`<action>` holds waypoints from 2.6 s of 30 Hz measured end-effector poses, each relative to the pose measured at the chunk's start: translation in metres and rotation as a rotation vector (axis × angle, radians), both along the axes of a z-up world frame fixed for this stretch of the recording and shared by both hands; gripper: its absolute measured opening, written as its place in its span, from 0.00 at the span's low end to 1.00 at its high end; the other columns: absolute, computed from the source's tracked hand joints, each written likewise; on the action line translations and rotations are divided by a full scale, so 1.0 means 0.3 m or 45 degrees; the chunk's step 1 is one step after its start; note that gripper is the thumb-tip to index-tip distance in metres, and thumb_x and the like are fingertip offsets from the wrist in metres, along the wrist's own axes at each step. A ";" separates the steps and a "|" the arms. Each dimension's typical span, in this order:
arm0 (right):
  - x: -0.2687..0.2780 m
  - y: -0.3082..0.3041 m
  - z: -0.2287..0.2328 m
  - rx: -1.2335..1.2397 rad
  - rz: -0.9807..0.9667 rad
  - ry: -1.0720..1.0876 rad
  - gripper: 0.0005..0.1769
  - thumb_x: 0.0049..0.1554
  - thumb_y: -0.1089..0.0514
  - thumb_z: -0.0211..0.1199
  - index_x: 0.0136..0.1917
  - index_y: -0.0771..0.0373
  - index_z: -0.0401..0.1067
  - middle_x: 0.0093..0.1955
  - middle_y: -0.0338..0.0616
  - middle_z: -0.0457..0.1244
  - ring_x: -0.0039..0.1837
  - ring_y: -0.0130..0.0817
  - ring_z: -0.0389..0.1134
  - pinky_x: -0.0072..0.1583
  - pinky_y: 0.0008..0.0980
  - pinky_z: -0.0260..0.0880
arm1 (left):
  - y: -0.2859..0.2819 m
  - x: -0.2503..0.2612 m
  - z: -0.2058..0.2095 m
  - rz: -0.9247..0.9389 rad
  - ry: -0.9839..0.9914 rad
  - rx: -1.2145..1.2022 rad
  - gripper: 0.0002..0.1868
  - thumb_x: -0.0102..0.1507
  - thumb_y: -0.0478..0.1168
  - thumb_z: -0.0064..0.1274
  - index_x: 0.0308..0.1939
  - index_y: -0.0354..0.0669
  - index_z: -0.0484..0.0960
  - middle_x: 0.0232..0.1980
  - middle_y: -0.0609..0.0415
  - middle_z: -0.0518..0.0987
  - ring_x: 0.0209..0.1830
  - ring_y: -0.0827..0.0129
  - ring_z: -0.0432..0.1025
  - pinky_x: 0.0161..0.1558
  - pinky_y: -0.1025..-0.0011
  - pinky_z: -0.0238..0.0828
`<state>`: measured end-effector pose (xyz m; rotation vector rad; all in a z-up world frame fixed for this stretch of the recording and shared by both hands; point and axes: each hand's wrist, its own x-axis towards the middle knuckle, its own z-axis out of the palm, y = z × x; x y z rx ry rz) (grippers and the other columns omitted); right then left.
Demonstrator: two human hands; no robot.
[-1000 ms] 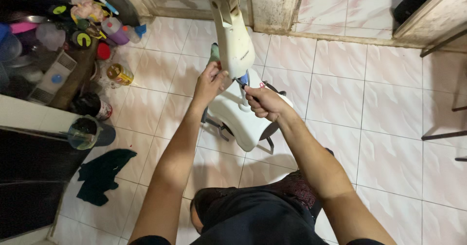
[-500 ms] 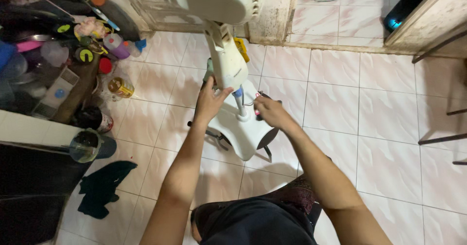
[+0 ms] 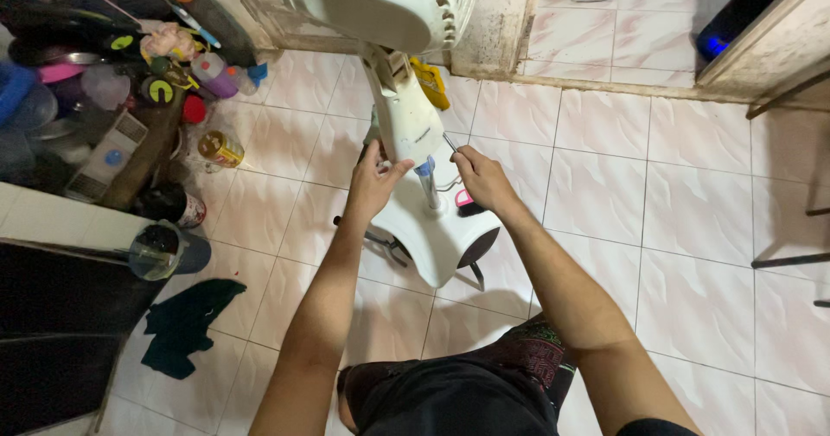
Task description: The person uses a screwdriver to remove screws from the neck and motor housing of a white standing electric fan. They repeatedly loosen and remove screws, place them into a green bowl on a nearby table, and continue working on the fan's upper assembly.
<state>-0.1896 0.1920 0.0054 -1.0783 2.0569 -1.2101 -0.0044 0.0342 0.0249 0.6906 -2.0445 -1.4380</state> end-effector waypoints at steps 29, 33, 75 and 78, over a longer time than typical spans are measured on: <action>-0.104 0.052 0.014 -0.476 0.349 0.836 0.22 0.60 0.57 0.57 0.66 0.68 0.66 0.53 0.55 0.66 0.48 0.52 0.70 0.48 0.43 0.72 | -0.023 0.004 -0.014 -0.041 -0.106 -0.211 0.34 0.65 0.52 0.59 0.67 0.36 0.64 0.60 0.41 0.79 0.59 0.57 0.77 0.54 0.62 0.78; -0.068 0.000 -0.063 -0.015 0.049 0.802 0.14 0.64 0.55 0.52 0.59 0.60 0.73 0.41 0.50 0.68 0.41 0.51 0.69 0.44 0.46 0.68 | -0.032 0.008 -0.017 -0.057 -0.162 -0.176 0.35 0.66 0.51 0.59 0.69 0.37 0.62 0.58 0.43 0.79 0.57 0.58 0.78 0.54 0.63 0.76; -0.044 -0.027 0.083 0.136 0.051 0.350 0.24 0.66 0.44 0.53 0.43 0.66 0.72 0.33 0.56 0.66 0.37 0.49 0.68 0.44 0.47 0.67 | 0.057 -0.070 -0.032 0.221 0.032 -0.274 0.46 0.65 0.55 0.60 0.72 0.26 0.55 0.59 0.32 0.79 0.58 0.48 0.78 0.54 0.61 0.75; -0.057 -0.020 0.078 0.061 0.027 -0.016 0.27 0.65 0.43 0.52 0.38 0.68 0.73 0.31 0.49 0.64 0.35 0.37 0.63 0.42 0.40 0.66 | 0.060 -0.068 -0.028 0.235 0.006 -0.287 0.47 0.64 0.55 0.61 0.71 0.26 0.56 0.59 0.32 0.78 0.57 0.48 0.78 0.52 0.61 0.75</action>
